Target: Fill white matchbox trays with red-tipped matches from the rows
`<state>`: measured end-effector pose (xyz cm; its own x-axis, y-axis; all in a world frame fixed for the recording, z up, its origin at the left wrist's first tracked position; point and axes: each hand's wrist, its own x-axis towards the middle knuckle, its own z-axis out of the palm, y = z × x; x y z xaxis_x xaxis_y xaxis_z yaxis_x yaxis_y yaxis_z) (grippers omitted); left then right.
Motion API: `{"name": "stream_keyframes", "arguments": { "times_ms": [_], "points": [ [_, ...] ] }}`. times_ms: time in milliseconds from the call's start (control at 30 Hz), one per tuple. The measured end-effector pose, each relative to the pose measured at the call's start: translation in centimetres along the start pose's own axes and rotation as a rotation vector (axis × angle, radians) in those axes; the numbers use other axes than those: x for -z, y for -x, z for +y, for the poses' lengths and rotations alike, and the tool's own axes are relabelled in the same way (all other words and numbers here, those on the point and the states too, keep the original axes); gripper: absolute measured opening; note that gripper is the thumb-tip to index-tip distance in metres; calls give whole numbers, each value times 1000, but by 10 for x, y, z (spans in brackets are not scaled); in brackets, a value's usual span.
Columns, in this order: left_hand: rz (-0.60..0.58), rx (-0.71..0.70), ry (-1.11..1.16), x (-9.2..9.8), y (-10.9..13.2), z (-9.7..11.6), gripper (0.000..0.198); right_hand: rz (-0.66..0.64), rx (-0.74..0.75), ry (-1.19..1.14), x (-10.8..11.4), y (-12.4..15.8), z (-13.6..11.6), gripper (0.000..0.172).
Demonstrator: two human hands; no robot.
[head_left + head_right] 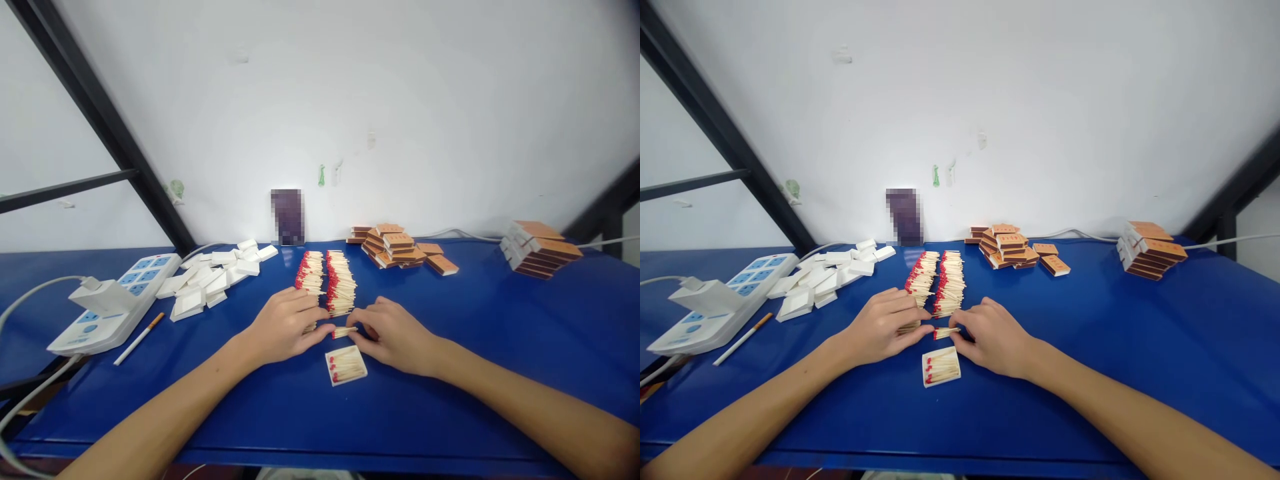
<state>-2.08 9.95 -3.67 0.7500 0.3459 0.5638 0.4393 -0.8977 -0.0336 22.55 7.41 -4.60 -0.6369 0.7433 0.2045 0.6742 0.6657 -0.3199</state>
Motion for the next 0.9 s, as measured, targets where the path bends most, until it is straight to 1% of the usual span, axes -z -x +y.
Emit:
{"name": "stream_keyframes", "arguments": {
  "times_ms": [167,333,467,600,733,900],
  "points": [
    [-59,-6,-42,-2,-2,7,25,5,0,-3,-1,0,0,15],
    [-103,54,-53,-6,-1,9,31,35,8,1,-2,0,0,19],
    [-200,48,-123,-3,-2,13,33,18,-8,-1,-2,-1,1,21],
    [-262,52,-157,0,-4,16,27,19,-5,-8,-1,-1,0,24],
    [-247,59,-149,0,-4,16,23,3,3,-28,-1,-1,0,29],
    [-211,53,-119,-3,-1,18,22,0,18,-64,0,-1,0,28]
  ]
}}
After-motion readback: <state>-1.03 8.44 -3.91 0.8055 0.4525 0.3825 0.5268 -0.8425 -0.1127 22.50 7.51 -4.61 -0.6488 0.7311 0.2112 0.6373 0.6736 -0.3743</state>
